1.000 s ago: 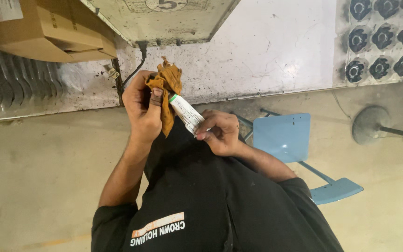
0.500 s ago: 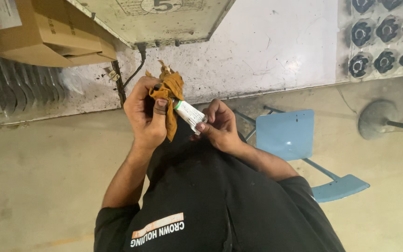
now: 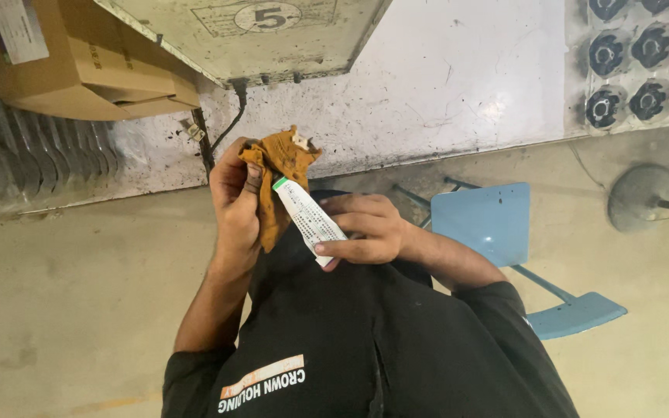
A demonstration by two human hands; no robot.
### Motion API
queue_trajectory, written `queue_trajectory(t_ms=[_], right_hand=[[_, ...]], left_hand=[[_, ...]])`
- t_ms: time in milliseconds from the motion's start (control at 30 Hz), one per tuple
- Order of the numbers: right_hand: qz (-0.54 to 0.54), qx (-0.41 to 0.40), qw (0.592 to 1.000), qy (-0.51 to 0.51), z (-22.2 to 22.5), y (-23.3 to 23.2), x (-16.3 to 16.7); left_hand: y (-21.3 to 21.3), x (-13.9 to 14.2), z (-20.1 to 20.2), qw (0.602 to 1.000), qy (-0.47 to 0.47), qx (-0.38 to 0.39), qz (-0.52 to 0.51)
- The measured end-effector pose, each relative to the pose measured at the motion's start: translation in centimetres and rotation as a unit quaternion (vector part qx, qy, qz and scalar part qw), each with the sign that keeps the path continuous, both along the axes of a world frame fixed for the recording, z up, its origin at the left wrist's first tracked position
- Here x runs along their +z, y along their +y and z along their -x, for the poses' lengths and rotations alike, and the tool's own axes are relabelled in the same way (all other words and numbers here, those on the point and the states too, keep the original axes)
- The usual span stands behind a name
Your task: The person picks small black plug components one at a time from molded trays and squeezes adhesive from a tube onto each one, then places it back in the tray. Midway they wipe the adhesive tube with a cloth near a workbench before resuming applying adhesive to more components.
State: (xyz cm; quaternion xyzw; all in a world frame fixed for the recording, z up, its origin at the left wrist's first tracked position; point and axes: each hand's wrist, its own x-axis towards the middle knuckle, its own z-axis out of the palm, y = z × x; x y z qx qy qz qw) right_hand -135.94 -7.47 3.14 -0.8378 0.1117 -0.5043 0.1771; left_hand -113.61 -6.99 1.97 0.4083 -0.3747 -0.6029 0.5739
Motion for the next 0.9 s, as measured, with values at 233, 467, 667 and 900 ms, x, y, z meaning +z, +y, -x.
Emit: queue_trajectory(t_ms=[233, 467, 667, 900], right_hand=[[-0.438, -0.066, 0.894, -0.06, -0.2, 3.3, 1.3], [-0.7, 0.223, 0.58, -0.351, -0.7, 2.6, -3.2], [-0.673, 0.096, 0.649, -0.34, -0.9, 3.0, -5.3], [-0.75, 0.073, 0.58, -0.308, -1.8, 1.7, -5.0]], left_hand=[[-0.1, 2.4, -1.0, 0.968, -0.161, 0.033, 0.189], [-0.5, 3.0, 0.1, 0.948, -0.201, 0.084, 0.234], [-0.1, 2.4, 0.8, 0.907, -0.304, 0.098, 0.272], [-0.3, 0.0, 0.4, 0.909, -0.31, 0.129, 0.246]])
